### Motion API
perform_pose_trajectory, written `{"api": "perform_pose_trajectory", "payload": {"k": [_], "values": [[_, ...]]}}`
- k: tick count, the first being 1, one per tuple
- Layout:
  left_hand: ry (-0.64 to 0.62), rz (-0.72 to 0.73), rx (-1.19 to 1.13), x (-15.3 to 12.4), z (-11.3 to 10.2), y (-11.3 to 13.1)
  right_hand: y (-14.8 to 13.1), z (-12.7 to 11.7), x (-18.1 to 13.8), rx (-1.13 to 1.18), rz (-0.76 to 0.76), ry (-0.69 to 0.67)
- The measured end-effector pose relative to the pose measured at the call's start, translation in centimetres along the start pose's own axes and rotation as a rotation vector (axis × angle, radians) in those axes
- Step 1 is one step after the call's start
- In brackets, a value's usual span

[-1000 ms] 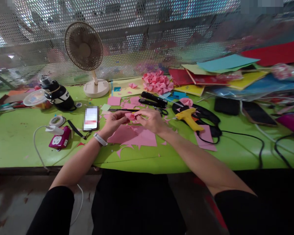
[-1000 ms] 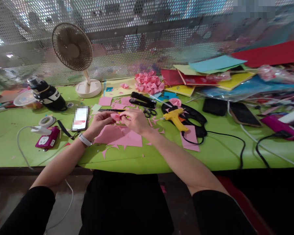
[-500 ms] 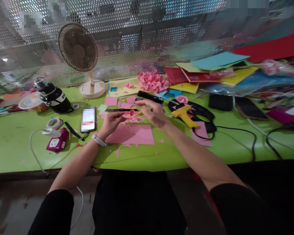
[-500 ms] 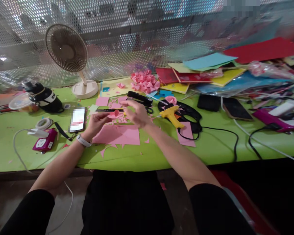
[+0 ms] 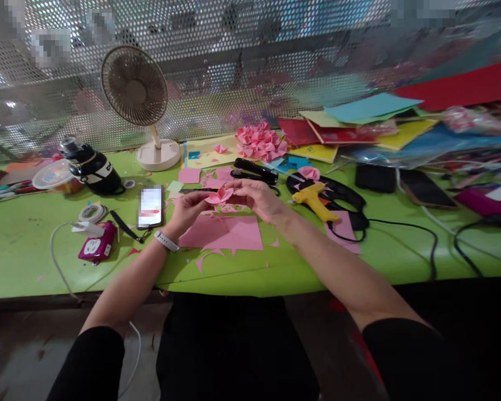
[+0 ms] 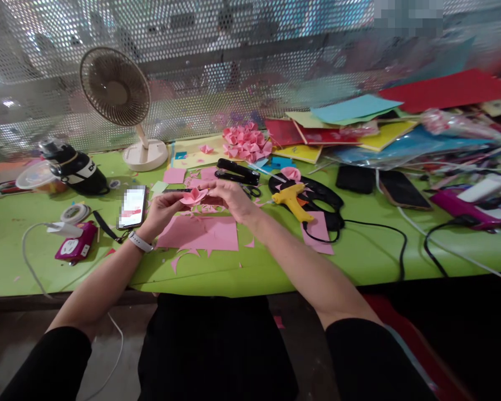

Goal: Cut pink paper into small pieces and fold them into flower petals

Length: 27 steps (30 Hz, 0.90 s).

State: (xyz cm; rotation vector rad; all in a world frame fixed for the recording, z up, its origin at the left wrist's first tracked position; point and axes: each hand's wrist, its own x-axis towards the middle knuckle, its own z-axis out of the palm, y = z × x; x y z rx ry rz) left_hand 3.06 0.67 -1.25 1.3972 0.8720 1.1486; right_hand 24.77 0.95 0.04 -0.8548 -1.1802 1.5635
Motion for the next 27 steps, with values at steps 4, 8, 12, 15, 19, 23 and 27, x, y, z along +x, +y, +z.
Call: {"api": "perform_pose_trajectory", "payload": {"k": [4,8,12,15,19,23,27], "values": [[-0.031,-0.01,0.002,0.3,-0.5,0.0,-0.2,-0.4,0.0,-0.038,0.027,-0.01],[-0.012,-0.031,-0.013,0.3,-0.5,0.1,-0.1,-0.5,0.1,-0.031,0.055,-0.04],[0.017,-0.125,-0.097,0.1,-0.2,0.0,0.5,-0.6,0.3,-0.036,0.06,-0.028],[0.02,-0.183,-0.151,-0.1,0.1,-0.3,0.9,-0.5,0.3,-0.028,0.076,-0.07],[0.017,-0.19,-0.189,-0.2,0.4,-0.4,1.0,-0.2,0.0,-0.028,0.079,-0.121],[0.008,-0.198,-0.211,-0.3,0.4,-0.6,1.2,-0.1,-0.3,-0.051,0.065,-0.111],[0.004,-0.189,-0.194,-0.2,0.4,-1.2,1.7,-0.2,-0.2,-0.04,0.072,-0.11]]}}
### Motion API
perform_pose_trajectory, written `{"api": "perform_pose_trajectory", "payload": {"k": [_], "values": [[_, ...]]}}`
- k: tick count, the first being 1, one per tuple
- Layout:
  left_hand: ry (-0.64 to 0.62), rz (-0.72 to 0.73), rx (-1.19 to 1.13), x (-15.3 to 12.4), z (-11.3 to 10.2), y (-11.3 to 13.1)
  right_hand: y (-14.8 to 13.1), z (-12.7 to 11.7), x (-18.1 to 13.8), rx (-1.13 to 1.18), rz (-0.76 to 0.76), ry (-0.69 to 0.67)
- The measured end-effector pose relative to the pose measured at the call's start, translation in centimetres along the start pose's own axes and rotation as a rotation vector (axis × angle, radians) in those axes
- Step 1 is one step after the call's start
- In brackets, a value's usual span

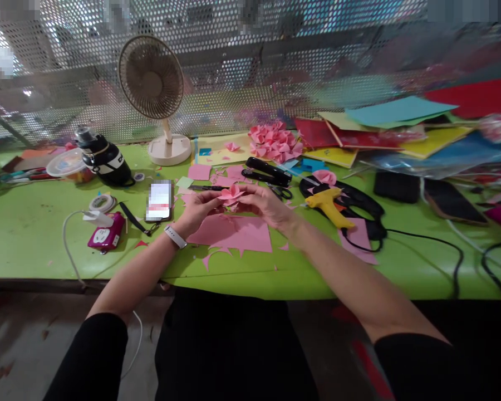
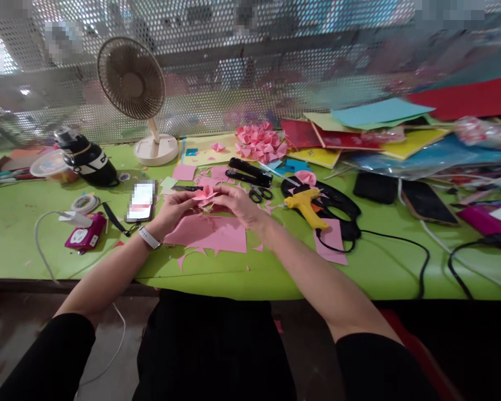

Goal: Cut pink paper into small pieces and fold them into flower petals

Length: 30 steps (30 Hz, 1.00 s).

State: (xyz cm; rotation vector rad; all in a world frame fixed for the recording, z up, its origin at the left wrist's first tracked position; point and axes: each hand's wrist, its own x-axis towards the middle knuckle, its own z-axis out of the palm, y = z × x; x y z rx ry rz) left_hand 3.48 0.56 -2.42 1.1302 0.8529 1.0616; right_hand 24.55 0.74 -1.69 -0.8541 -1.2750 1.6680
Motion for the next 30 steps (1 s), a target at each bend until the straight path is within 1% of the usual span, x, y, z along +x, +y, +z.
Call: {"api": "perform_pose_trajectory", "payload": {"k": [3,6,9,13,16,19,24,26,30], "values": [[-0.013,0.081,0.074,0.2,-0.1,-0.3,0.2,-0.1,0.2,0.009,0.006,0.014],[-0.04,0.191,0.209,0.3,-0.2,-0.5,0.1,-0.2,0.3,-0.027,0.018,0.064],[-0.036,0.274,0.342,0.4,-0.4,-0.5,0.1,-0.2,0.3,-0.043,0.008,0.09],[-0.03,0.321,0.367,0.7,-0.8,-0.8,0.2,-0.1,0.3,-0.041,-0.039,0.068],[-0.027,0.332,0.347,1.0,-1.0,-1.2,0.6,-0.1,0.4,-0.083,-0.107,0.074],[-0.024,0.344,0.367,1.0,-1.0,-1.4,1.2,-0.1,0.6,-0.145,-0.212,0.125],[-0.028,0.386,0.416,0.8,-0.9,-1.5,1.9,-0.6,0.7,-0.335,-0.353,0.143],[-0.021,0.408,0.436,0.7,-0.8,-1.5,2.0,-0.7,0.6,-0.392,-0.396,0.142],[-0.018,0.466,0.43,0.6,-0.6,-1.3,1.8,-0.5,0.3,-0.411,-0.433,0.138]]}}
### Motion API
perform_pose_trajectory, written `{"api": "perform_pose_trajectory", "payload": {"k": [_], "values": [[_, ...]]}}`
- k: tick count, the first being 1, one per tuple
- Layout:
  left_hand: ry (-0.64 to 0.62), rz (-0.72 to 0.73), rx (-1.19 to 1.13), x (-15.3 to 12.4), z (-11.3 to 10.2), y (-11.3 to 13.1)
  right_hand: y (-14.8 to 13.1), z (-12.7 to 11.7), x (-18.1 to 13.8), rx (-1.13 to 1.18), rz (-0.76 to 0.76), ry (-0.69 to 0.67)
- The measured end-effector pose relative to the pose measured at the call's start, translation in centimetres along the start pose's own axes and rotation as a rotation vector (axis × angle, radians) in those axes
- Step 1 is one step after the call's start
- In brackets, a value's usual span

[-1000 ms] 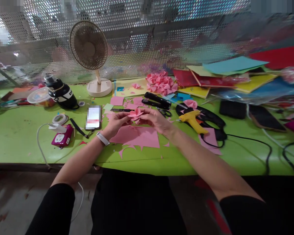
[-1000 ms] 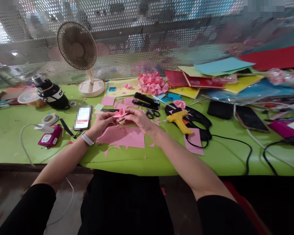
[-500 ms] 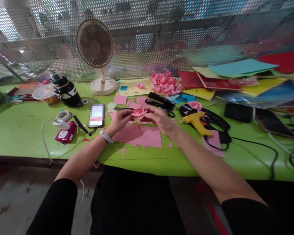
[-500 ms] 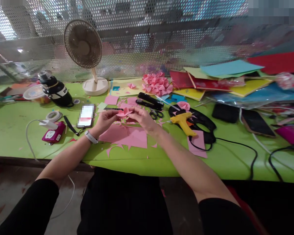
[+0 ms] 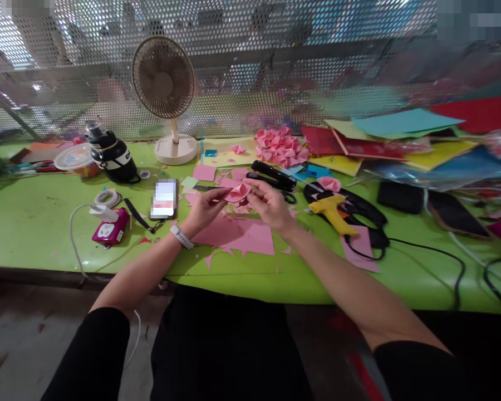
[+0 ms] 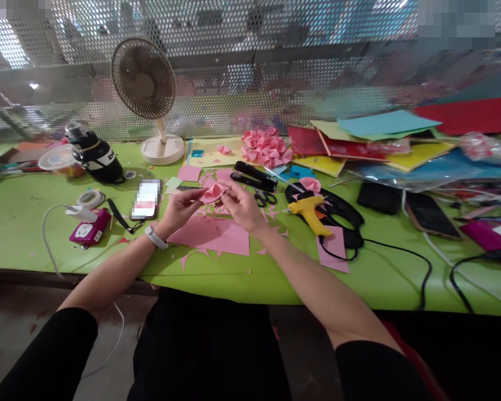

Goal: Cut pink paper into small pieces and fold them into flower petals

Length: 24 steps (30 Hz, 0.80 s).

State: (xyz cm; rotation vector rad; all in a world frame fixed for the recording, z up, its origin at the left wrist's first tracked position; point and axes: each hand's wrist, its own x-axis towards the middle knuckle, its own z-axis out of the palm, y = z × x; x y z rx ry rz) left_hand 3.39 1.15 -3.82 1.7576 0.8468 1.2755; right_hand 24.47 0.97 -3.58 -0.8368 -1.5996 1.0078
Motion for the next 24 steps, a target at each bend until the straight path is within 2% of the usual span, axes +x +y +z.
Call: {"api": "perform_pose_trajectory", "payload": {"k": [6,14,16,21,24], "values": [[-0.02,0.155,-0.126,-0.1,0.2,0.3,-0.2,0.5,-0.1,0.046,0.01,-0.083],[-0.046,0.2,-0.142,-0.1,0.3,0.9,0.0,0.5,0.3,0.095,-0.017,-0.011],[-0.025,0.162,-0.172,-0.1,0.3,1.1,-0.2,0.6,0.3,0.111,-0.013,0.003],[-0.012,-0.054,-0.213,-0.1,0.4,1.7,-0.3,0.8,0.2,0.112,0.004,-0.009],[0.008,-0.081,-0.19,0.0,0.3,1.7,-0.3,0.7,0.2,0.108,0.023,-0.029]]}}
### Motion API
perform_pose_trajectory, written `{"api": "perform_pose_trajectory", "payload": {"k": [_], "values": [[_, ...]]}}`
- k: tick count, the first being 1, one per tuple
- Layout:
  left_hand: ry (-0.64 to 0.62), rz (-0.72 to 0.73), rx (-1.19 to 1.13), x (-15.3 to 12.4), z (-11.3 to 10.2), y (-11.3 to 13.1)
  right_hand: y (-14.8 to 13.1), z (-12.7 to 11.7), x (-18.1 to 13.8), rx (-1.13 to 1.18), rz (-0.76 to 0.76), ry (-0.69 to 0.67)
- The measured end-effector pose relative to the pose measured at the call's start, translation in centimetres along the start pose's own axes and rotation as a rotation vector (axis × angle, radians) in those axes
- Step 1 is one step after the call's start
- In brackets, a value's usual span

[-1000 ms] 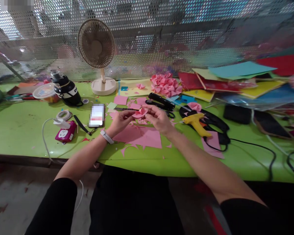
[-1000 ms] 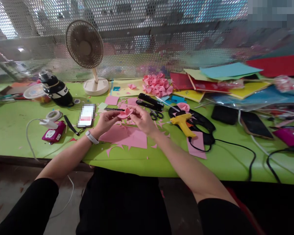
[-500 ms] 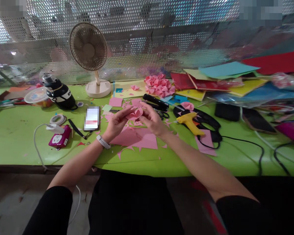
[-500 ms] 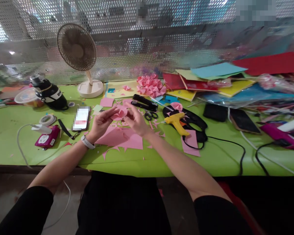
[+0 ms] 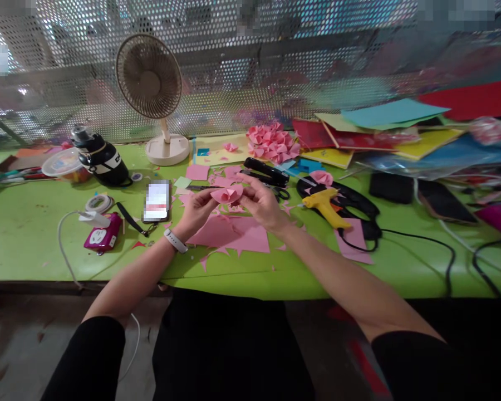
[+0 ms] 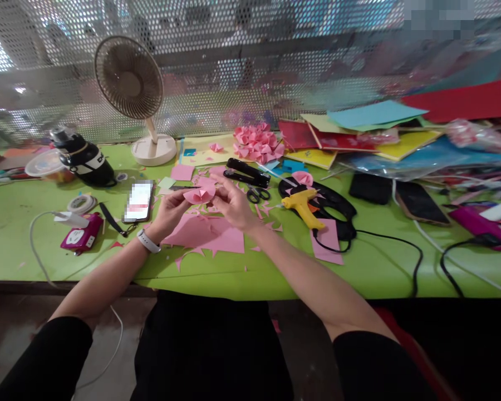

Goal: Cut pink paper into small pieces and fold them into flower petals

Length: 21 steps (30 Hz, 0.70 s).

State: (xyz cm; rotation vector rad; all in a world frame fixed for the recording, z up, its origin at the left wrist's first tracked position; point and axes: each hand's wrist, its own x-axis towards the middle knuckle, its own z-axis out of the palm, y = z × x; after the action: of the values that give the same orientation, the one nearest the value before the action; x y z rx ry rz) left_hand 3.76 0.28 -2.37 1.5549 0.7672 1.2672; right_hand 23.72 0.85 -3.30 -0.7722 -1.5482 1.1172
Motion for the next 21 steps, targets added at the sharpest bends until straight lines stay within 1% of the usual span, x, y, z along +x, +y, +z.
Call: {"api": "perform_pose_trajectory", "payload": {"k": [4,6,11,13,15,17,19,21], "values": [[0.017,0.026,0.009,0.1,-0.1,-0.4,-0.1,0.1,-0.1,-0.033,-0.009,0.005],[0.028,0.042,0.032,-0.1,0.0,-0.6,-0.2,0.3,-0.3,-0.064,-0.018,0.037],[0.099,0.157,0.213,-0.2,0.2,-1.0,-0.6,0.6,-0.8,-0.207,-0.09,0.124],[0.095,0.216,0.308,-0.1,-0.1,-0.9,-0.8,0.4,-0.8,-0.337,-0.155,0.123],[0.081,0.261,0.389,0.0,-0.4,-0.7,-1.0,0.1,-0.8,-0.506,-0.265,0.116],[0.069,0.276,0.413,0.0,-0.6,-0.4,-1.1,-0.3,-0.7,-0.655,-0.383,0.104],[0.049,0.249,0.349,0.0,-0.7,-0.1,-1.2,-0.7,-0.5,-0.75,-0.451,0.096],[0.009,0.183,0.222,0.0,-0.7,0.1,-1.1,-1.1,-0.3,-0.799,-0.479,0.078]]}}
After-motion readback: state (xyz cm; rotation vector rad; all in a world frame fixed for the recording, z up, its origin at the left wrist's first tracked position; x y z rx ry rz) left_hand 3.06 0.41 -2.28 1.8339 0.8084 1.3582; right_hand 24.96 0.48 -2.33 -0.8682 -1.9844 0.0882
